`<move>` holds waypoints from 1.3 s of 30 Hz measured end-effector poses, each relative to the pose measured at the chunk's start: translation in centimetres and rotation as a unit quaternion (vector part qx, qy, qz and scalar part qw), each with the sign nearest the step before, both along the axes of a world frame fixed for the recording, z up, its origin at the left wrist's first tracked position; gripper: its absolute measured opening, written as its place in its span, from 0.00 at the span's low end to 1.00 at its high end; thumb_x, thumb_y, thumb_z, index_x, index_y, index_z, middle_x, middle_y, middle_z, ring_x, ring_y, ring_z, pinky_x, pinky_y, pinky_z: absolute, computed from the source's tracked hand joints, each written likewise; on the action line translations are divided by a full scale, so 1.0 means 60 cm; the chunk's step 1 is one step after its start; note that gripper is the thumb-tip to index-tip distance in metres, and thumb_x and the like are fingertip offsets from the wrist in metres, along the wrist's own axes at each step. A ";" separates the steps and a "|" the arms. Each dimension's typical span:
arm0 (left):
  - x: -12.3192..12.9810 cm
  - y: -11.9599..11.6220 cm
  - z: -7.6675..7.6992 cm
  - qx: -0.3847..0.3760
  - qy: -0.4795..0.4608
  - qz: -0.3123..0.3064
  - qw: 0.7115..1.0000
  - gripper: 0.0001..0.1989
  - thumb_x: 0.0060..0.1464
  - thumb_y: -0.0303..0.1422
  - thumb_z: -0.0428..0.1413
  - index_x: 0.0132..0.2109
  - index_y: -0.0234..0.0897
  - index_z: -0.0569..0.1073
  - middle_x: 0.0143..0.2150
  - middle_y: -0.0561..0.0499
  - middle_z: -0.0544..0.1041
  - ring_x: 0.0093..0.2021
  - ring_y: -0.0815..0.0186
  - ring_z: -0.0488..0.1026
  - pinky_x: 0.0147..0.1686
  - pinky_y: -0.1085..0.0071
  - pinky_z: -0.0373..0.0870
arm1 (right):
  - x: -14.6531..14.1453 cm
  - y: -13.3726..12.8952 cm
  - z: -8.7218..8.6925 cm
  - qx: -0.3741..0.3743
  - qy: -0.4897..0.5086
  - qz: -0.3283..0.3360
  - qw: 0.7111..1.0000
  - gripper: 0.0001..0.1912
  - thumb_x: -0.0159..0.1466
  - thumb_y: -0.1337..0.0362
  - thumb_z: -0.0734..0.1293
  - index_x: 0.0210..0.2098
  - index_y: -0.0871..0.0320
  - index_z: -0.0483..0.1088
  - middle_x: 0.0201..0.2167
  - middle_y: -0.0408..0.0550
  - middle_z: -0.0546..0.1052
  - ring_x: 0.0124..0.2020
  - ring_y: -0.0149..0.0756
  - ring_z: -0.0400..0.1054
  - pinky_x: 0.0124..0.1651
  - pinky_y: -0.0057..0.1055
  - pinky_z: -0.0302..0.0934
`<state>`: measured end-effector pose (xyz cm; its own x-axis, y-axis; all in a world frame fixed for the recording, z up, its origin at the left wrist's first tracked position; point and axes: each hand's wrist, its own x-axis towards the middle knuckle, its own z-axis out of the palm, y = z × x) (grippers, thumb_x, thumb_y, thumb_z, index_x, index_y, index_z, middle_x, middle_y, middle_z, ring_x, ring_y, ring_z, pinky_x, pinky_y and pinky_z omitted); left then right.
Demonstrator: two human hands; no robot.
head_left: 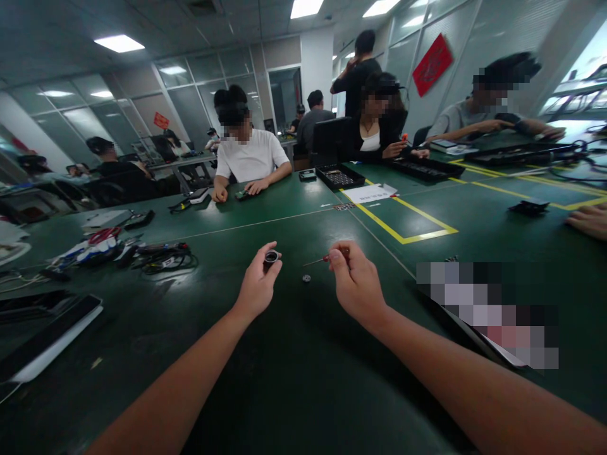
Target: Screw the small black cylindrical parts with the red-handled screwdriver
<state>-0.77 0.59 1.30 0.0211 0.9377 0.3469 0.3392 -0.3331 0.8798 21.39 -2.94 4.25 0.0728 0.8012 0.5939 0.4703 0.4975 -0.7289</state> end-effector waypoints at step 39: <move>-0.158 -0.009 0.074 -0.289 -0.025 0.038 0.956 0.22 0.48 0.43 0.63 0.47 0.34 0.77 0.37 0.47 0.75 0.24 0.70 0.65 0.18 0.77 0.52 | 0.003 -0.002 -0.004 -0.009 0.005 0.035 0.999 0.10 0.74 0.59 0.57 0.40 0.54 0.67 0.28 0.41 0.72 0.29 0.34 0.68 0.33 0.30 0.58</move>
